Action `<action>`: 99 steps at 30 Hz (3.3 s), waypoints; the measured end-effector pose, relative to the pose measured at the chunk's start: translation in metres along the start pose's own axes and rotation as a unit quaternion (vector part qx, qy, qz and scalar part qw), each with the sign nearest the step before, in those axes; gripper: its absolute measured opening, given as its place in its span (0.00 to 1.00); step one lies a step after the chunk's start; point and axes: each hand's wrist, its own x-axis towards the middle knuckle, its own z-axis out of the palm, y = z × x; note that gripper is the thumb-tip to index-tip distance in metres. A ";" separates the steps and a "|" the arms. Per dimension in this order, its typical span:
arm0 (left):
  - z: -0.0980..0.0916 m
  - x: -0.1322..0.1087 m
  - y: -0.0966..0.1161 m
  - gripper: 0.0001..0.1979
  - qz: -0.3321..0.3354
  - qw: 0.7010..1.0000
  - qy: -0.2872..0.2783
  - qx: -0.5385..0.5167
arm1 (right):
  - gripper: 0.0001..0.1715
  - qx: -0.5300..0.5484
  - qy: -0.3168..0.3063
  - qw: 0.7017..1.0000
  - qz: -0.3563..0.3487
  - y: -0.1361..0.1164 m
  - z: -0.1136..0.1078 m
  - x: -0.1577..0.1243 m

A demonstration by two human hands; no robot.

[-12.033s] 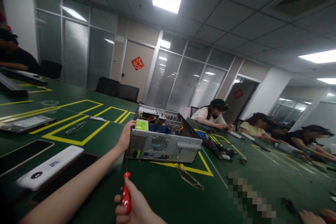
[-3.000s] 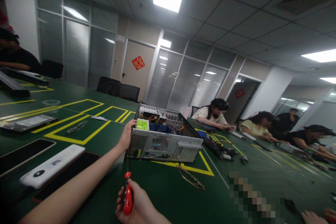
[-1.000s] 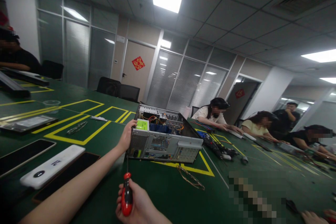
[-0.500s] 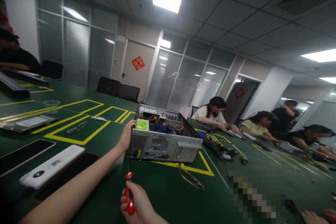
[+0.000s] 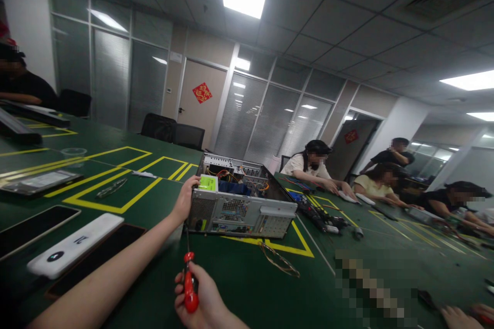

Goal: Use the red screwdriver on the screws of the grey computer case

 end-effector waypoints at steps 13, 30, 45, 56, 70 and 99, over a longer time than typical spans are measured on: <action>0.000 0.000 0.002 0.24 -0.001 1.000 -0.002 -0.004 | 0.19 0.018 -0.040 0.999 0.023 -0.005 0.002 -0.015; 0.001 -0.001 0.004 0.24 -0.011 1.000 0.002 -0.002 | 0.12 -0.024 -0.067 0.989 -0.129 -0.032 0.010 -0.033; 0.002 0.000 0.004 0.25 -0.012 1.000 -0.001 -0.002 | 0.17 -0.037 -0.081 0.986 -0.143 -0.033 0.009 -0.031; 0.001 0.000 0.005 0.23 -0.005 1.000 0.004 -0.012 | 0.19 -0.102 -0.104 0.986 -0.075 -0.042 0.008 -0.031; 0.000 -0.001 0.007 0.24 -0.011 1.000 0.000 -0.009 | 0.35 -0.132 -0.297 0.944 -0.058 -0.046 0.026 -0.060; -0.001 -0.001 0.004 0.24 -0.006 1.000 -0.011 -0.001 | 0.27 -0.161 -0.299 0.941 0.010 -0.043 0.022 -0.047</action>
